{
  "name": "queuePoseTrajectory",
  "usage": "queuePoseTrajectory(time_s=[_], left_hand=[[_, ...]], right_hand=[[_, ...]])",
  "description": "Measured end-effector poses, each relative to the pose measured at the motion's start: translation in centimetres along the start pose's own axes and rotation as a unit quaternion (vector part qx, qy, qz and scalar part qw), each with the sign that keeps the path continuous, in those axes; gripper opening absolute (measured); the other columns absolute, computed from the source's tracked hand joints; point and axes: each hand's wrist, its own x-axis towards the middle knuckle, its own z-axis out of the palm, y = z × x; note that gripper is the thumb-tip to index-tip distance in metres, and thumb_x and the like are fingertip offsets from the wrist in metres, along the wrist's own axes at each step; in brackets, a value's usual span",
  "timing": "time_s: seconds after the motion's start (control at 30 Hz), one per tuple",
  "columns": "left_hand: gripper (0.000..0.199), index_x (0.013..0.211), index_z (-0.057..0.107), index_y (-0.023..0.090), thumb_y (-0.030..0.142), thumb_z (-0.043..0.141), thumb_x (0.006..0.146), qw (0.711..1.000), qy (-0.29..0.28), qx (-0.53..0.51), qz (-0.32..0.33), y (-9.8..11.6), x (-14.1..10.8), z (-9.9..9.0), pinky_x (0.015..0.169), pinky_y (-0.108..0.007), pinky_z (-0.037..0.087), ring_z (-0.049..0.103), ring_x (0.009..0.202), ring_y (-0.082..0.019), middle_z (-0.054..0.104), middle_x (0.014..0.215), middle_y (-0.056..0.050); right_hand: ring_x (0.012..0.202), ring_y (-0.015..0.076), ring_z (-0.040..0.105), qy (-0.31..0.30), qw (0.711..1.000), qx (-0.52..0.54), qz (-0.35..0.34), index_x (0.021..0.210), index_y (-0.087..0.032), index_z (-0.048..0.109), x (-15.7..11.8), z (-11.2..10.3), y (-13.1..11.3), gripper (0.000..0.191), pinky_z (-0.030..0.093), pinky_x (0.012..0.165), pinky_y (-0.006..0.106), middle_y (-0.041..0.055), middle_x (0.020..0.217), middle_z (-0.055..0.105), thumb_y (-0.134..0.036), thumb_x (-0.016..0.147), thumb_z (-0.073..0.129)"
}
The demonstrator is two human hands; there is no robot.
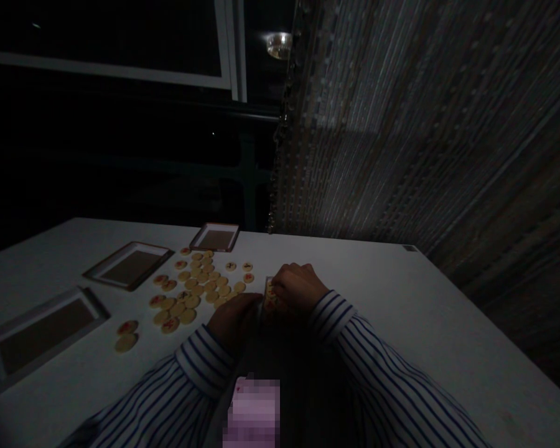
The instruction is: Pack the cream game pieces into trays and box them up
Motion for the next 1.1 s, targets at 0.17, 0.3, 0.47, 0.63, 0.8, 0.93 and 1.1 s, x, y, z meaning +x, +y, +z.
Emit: queuePoseTrajectory(time_s=[0.17, 0.3, 0.47, 0.63, 0.8, 0.93, 1.1], left_hand=[[0.03, 0.099, 0.057, 0.013, 0.013, 0.039, 0.075, 1.0, -0.009, -0.005, -0.003, 0.17, 0.07, -0.06, 0.077, -0.03, 0.046, 0.057, 0.087, -0.017, 0.063, 0.094, -0.009], [0.028, 0.096, 0.057, 0.013, 0.012, 0.039, 0.075, 1.0, -0.002, 0.0, -0.001, 0.32, 0.12, -0.11, 0.076, -0.031, 0.046, 0.058, 0.086, -0.017, 0.064, 0.093, -0.009], [0.027, 0.095, 0.058, 0.013, 0.012, 0.04, 0.074, 1.0, 0.006, 0.001, 0.011, 0.08, 0.09, 0.02, 0.075, -0.031, 0.047, 0.058, 0.085, -0.017, 0.064, 0.091, -0.008], [0.028, 0.096, 0.057, 0.013, 0.012, 0.039, 0.075, 1.0, 0.01, 0.007, 0.025, -0.28, 0.08, 0.21, 0.074, -0.031, 0.047, 0.058, 0.084, -0.017, 0.064, 0.092, -0.009], [0.028, 0.096, 0.057, 0.013, 0.013, 0.039, 0.075, 0.999, 0.006, 0.014, 0.028, -0.22, 0.0, 0.13, 0.075, -0.031, 0.046, 0.058, 0.085, -0.017, 0.063, 0.092, -0.008], [0.028, 0.096, 0.057, 0.013, 0.013, 0.038, 0.076, 1.0, 0.009, 0.007, 0.022, 0.04, -0.01, 0.0, 0.074, -0.031, 0.046, 0.058, 0.084, -0.017, 0.063, 0.091, -0.009], [0.027, 0.094, 0.058, 0.012, 0.013, 0.039, 0.075, 1.0, 0.015, 0.015, 0.02, 0.23, 0.04, 0.02, 0.073, -0.031, 0.047, 0.058, 0.083, -0.017, 0.064, 0.089, -0.009]], right_hand=[[0.092, 0.019, 0.051, -0.029, 0.999, -0.006, 0.013, 0.098, -0.022, 0.059, 0.1, -0.07, -0.44, 0.028, 0.033, 0.074, 0.03, 0.0072, 0.099, 0.059, -0.031, 0.081, 0.039], [0.095, 0.0191, 0.05, -0.056, 0.998, -0.009, 0.026, 0.1, -0.021, 0.059, 0.13, -0.36, -0.7, 0.028, 0.032, 0.077, 0.03, 0.0079, 0.101, 0.058, -0.03, 0.081, 0.039], [0.092, 0.0185, 0.051, -0.047, 0.999, -0.009, 0.015, 0.096, -0.022, 0.06, 0.12, -0.42, -0.73, 0.027, 0.032, 0.075, 0.03, 0.0067, 0.099, 0.059, -0.029, 0.081, 0.039], [0.091, 0.0194, 0.051, -0.053, 0.998, -0.02, 0.015, 0.095, -0.022, 0.06, 0.13, -0.36, -0.72, 0.027, 0.032, 0.073, 0.031, 0.0072, 0.098, 0.059, -0.031, 0.081, 0.038], [0.091, 0.019, 0.051, -0.035, 0.999, -0.021, 0.006, 0.093, -0.023, 0.06, 0.1, -0.19, -0.66, 0.026, 0.032, 0.072, 0.031, 0.0064, 0.096, 0.059, -0.03, 0.08, 0.038], [0.09, 0.0188, 0.052, -0.032, 0.999, -0.02, 0.007, 0.094, -0.022, 0.06, 0.02, -0.31, -0.74, 0.026, 0.032, 0.071, 0.03, 0.0066, 0.095, 0.06, -0.029, 0.08, 0.039], [0.091, 0.019, 0.052, -0.053, 0.998, -0.028, 0.016, 0.093, -0.021, 0.06, 0.03, -0.45, -0.81, 0.028, 0.031, 0.073, 0.03, 0.008, 0.097, 0.059, -0.031, 0.081, 0.037]])
